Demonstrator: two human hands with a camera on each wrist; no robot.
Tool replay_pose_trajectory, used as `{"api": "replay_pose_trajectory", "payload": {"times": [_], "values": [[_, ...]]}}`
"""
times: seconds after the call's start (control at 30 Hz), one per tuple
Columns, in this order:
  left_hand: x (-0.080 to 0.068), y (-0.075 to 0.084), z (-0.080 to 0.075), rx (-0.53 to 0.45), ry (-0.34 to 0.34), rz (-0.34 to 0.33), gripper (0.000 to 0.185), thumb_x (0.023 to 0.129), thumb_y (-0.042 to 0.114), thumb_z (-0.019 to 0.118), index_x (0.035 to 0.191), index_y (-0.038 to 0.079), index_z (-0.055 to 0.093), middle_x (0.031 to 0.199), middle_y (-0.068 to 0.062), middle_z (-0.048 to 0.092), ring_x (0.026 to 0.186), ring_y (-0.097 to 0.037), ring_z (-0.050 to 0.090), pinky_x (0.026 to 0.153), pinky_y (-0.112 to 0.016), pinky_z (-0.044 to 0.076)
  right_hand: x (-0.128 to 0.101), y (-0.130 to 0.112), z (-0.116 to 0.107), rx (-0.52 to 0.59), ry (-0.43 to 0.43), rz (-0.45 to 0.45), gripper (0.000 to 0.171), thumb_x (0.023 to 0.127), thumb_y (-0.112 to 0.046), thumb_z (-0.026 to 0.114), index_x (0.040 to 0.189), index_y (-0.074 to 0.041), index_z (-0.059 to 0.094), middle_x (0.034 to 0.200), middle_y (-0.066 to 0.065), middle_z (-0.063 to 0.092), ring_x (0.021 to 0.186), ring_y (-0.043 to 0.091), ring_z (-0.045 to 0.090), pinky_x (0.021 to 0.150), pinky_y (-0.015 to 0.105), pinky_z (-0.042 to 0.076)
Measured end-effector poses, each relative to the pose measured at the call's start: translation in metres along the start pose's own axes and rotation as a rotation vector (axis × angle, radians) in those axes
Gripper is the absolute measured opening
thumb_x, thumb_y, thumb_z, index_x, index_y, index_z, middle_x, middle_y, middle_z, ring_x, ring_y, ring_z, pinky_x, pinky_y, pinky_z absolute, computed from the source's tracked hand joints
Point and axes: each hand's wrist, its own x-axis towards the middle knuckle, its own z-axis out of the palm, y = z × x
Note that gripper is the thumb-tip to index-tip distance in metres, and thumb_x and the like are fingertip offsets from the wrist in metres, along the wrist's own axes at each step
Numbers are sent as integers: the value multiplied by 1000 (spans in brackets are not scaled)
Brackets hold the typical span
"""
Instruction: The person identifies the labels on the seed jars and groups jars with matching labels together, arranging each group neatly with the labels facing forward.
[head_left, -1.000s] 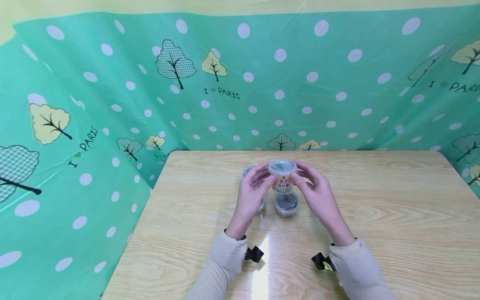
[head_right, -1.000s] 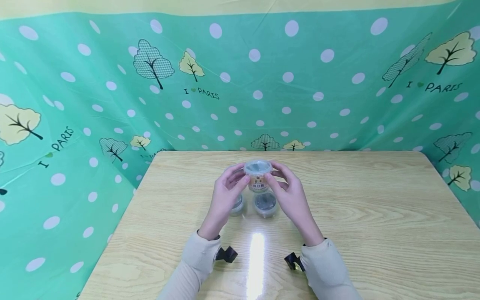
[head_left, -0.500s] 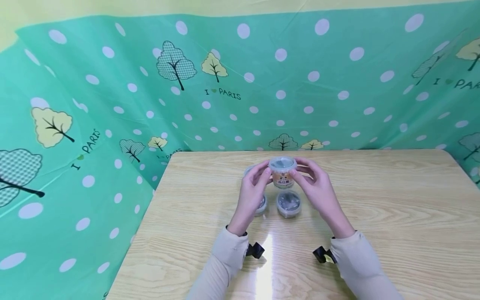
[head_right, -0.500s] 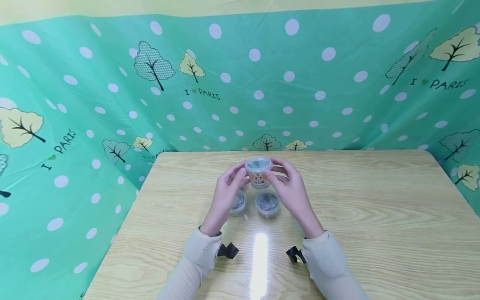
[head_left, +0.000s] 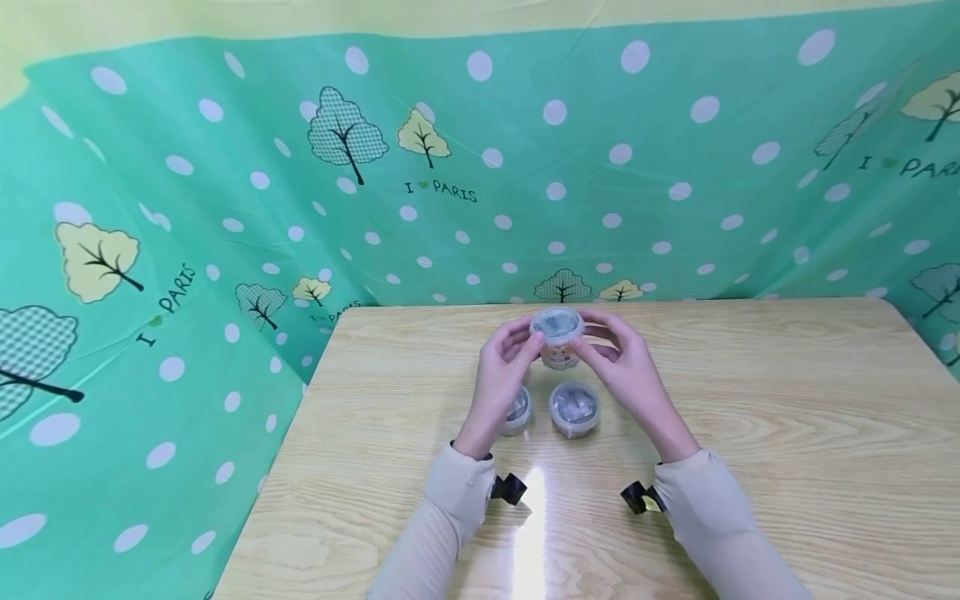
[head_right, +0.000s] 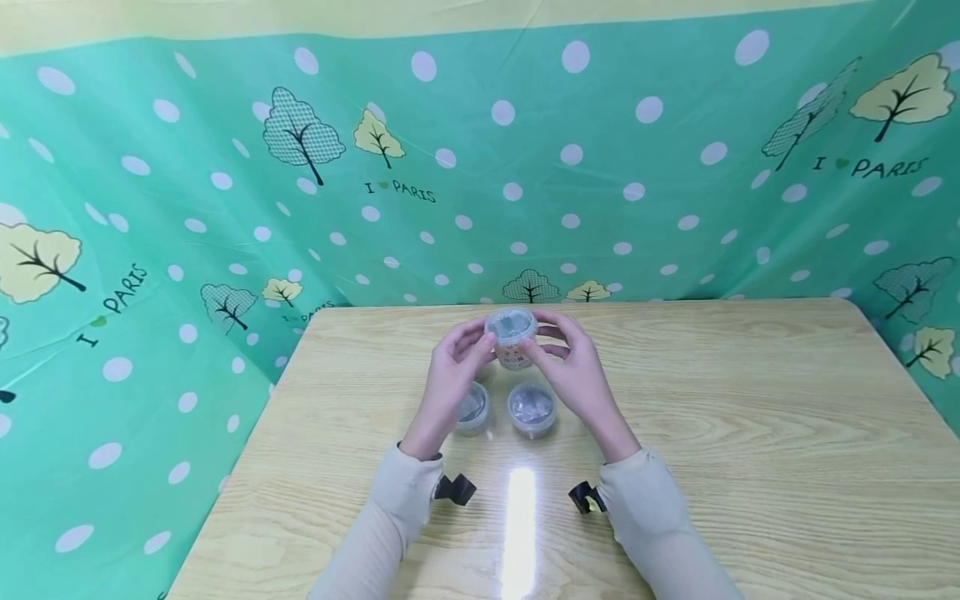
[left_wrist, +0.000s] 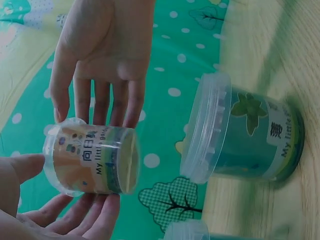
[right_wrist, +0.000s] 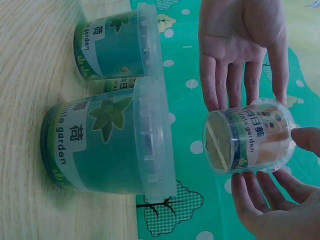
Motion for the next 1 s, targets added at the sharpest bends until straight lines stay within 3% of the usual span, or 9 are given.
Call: {"api": "replay_pose_trajectory", "payload": {"times": [0.17, 0.4, 0.47, 0.63, 0.7, 1.0], "values": [[2, -1, -1, -1, -1, -21, 43, 97, 19, 65, 135, 3, 55, 132, -17, 61, 121, -29, 60, 101, -33, 53, 3, 5, 0, -10, -5, 1, 51, 95, -18, 68, 140, -4, 51, 142, 12, 52, 128, 28, 51, 99, 17, 50], [5, -4, -1, 78, -1, -29, 44, 99, 15, 61, 139, 1, 51, 136, -20, 59, 125, -32, 57, 106, -35, 49, 7, 14, 2, -28, -15, -17, 51, 95, -17, 68, 140, -3, 50, 142, 13, 52, 128, 28, 52, 98, 18, 51], [2, 3, 0, 105, -6, -29, 43, 99, 13, 60, 139, -1, 51, 134, -21, 59, 124, -34, 57, 106, -37, 50, 8, 17, 2, -35, -15, -23, 51, 95, -17, 68, 141, -3, 50, 142, 13, 52, 128, 28, 52, 98, 18, 51], [5, -2, -1, 160, 19, -21, 41, 97, 19, 64, 135, 4, 58, 126, -15, 64, 118, -31, 61, 101, -35, 53, 10, 23, 1, -40, -19, -22, 50, 95, -13, 67, 141, -2, 50, 142, 14, 52, 128, 30, 51, 100, 21, 51], [11, -14, -1, 164, 32, -24, 40, 96, 21, 66, 133, 7, 60, 124, -12, 65, 116, -28, 61, 99, -34, 54, 11, 25, 1, -42, -21, -20, 50, 95, -11, 67, 141, -2, 49, 142, 16, 51, 129, 31, 51, 101, 24, 51], [16, -20, 3, 208, 44, -31, 42, 92, 14, 67, 133, 5, 60, 124, -13, 66, 114, -29, 63, 97, -35, 55, 14, 34, -3, -57, -46, 13, 54, 93, -9, 68, 142, -1, 47, 144, 17, 49, 131, 33, 50, 105, 31, 49]]}}
